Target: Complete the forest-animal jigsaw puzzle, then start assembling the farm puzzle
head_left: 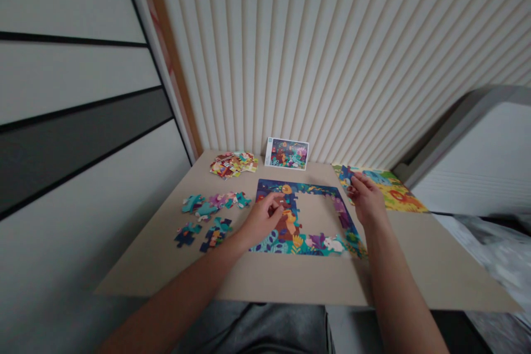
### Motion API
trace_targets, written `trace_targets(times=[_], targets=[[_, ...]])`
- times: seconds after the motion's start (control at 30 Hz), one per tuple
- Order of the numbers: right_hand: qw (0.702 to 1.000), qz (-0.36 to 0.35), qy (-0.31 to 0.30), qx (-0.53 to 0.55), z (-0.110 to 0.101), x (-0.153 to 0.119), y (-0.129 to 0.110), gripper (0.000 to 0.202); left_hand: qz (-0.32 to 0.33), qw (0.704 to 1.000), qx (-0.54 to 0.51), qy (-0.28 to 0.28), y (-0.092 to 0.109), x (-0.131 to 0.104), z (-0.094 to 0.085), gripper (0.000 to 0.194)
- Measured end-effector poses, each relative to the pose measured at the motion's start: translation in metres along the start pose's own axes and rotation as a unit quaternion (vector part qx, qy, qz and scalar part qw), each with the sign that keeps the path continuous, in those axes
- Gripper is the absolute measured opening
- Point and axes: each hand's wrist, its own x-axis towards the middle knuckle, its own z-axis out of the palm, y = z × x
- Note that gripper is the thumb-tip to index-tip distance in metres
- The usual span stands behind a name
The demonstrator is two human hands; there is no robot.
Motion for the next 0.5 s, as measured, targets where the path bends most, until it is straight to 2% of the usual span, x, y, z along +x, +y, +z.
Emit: trace_targets(times=[0.07,0.2,0.33,0.5], targets=[[0.999,0.006,0.009,-0.031,-0.002,-0.001,0.002,0.044,0.055,0.995,0.072,-0.028,0.001,-0.003,0.001,0.027],[0.994,-0.025,0.007,-0.108,0.005,-0.008,0.002,0.053,0.149,0.962,0.2,-0.106,0.01,-0.009,0.001,0.024],[0.989,-0.041,0.001,-0.145,0.007,-0.011,0.0,0.065,0.174,0.94,0.251,-0.152,0.018,-0.013,0.0,0.021],[0.986,-0.045,-0.01,-0.159,0.006,-0.01,0.003,0.066,0.197,0.918,0.296,-0.176,0.02,-0.015,-0.001,0.022]])
